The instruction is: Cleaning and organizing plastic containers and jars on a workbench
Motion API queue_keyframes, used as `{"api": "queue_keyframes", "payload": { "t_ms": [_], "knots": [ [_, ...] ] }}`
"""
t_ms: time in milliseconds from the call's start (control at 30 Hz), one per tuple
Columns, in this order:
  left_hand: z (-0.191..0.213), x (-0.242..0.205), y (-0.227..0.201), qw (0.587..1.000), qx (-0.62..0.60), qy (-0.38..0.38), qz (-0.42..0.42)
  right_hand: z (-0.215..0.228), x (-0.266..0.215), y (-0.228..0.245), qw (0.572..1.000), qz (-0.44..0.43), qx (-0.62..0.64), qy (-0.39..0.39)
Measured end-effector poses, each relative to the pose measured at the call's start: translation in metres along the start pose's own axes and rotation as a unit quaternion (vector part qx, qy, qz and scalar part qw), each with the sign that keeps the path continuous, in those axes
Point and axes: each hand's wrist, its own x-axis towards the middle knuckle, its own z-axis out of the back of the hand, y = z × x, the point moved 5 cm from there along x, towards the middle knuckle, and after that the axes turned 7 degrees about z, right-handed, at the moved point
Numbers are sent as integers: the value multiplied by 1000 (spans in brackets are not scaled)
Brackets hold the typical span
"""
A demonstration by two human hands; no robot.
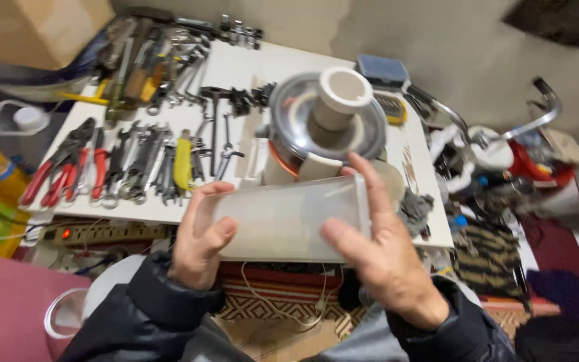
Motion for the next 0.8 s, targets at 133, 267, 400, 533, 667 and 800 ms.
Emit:
{"api": "queue_keyframes", "payload": {
  "t_ms": [133,267,400,533,667,800],
  "knots": [
    [-7,-7,14,997,0,-6,72,6,-22,3,999,44,-23,-17],
    [-12,-13,56,986,-35,-28,163,27,-45,-4,991,60,-105,-63],
    [-48,-19,68,955,-77,-68,280,46,-71,-5,984,88,-119,-99],
    [-75,-17,83,955,20,129,266,71,-99,-12,982,40,-142,-119],
    [-95,-18,98,921,101,204,315,101,-132,-26,980,-67,-101,-157],
    [-113,-5,100,909,74,195,361,130,-148,-25,972,-78,-23,-222]
  ]
}}
